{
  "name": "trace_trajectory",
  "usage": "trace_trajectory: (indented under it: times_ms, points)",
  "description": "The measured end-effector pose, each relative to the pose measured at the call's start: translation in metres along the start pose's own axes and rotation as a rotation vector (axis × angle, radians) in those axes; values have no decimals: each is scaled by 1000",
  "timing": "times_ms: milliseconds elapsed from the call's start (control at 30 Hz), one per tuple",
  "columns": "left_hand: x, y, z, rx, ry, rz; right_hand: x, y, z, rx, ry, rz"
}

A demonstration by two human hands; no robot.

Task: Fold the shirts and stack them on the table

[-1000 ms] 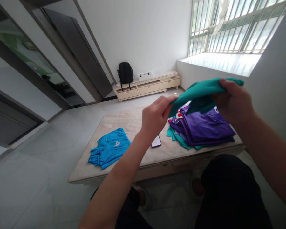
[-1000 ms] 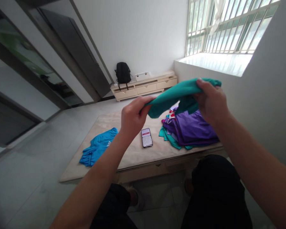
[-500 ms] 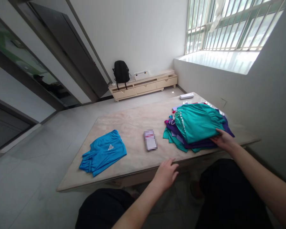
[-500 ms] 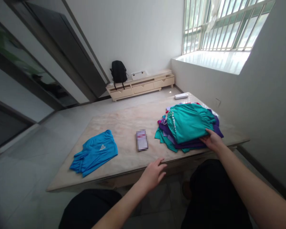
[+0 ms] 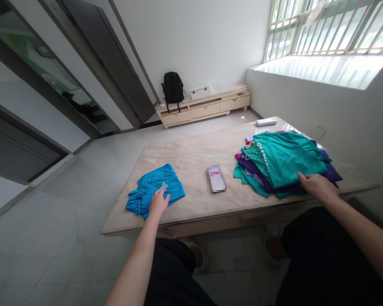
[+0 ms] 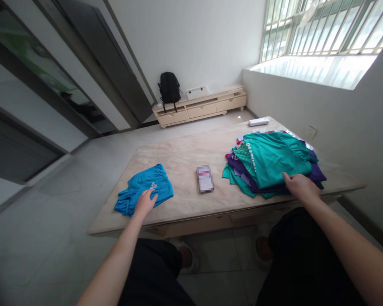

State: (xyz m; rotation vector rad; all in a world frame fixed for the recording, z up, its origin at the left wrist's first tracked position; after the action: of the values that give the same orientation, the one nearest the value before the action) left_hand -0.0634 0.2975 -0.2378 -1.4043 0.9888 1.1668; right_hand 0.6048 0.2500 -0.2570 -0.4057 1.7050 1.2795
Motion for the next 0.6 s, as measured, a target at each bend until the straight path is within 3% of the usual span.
trace_trajectory:
  times_ms: [100, 200, 333, 400, 500, 600]
  points:
    - [14, 22, 10, -119, -14, 25, 12, 22, -13, -82, 93, -97]
    - [24, 25, 10, -136, -6, 25, 32, 53, -33, -269, 138, -126]
    - [23, 22, 9, -181, -4, 11, 78, 105, -73, -583, 265, -26]
    - [18, 20, 7, -203, -25, -8, 104, 129, -92, -675, 370, 25]
    - [2, 14, 2, -218, -99, -50, 138, 156, -108, -699, 527, 121]
    - [-25, 1, -8, -201, -242, -94, 163, 172, -112, -622, 652, 254]
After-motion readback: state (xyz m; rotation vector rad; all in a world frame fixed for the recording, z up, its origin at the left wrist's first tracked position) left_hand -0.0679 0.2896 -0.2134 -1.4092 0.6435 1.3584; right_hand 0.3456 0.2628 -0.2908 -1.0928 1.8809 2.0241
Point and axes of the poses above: each hand's wrist, its own z-axis towards the middle knuckle, its own x-axis out of the palm, y = z × x, the point moved 5 cm from there along z, towards the middle knuckle, and after that the axes turned 3 degrees about -x, right-handed, at the moved point
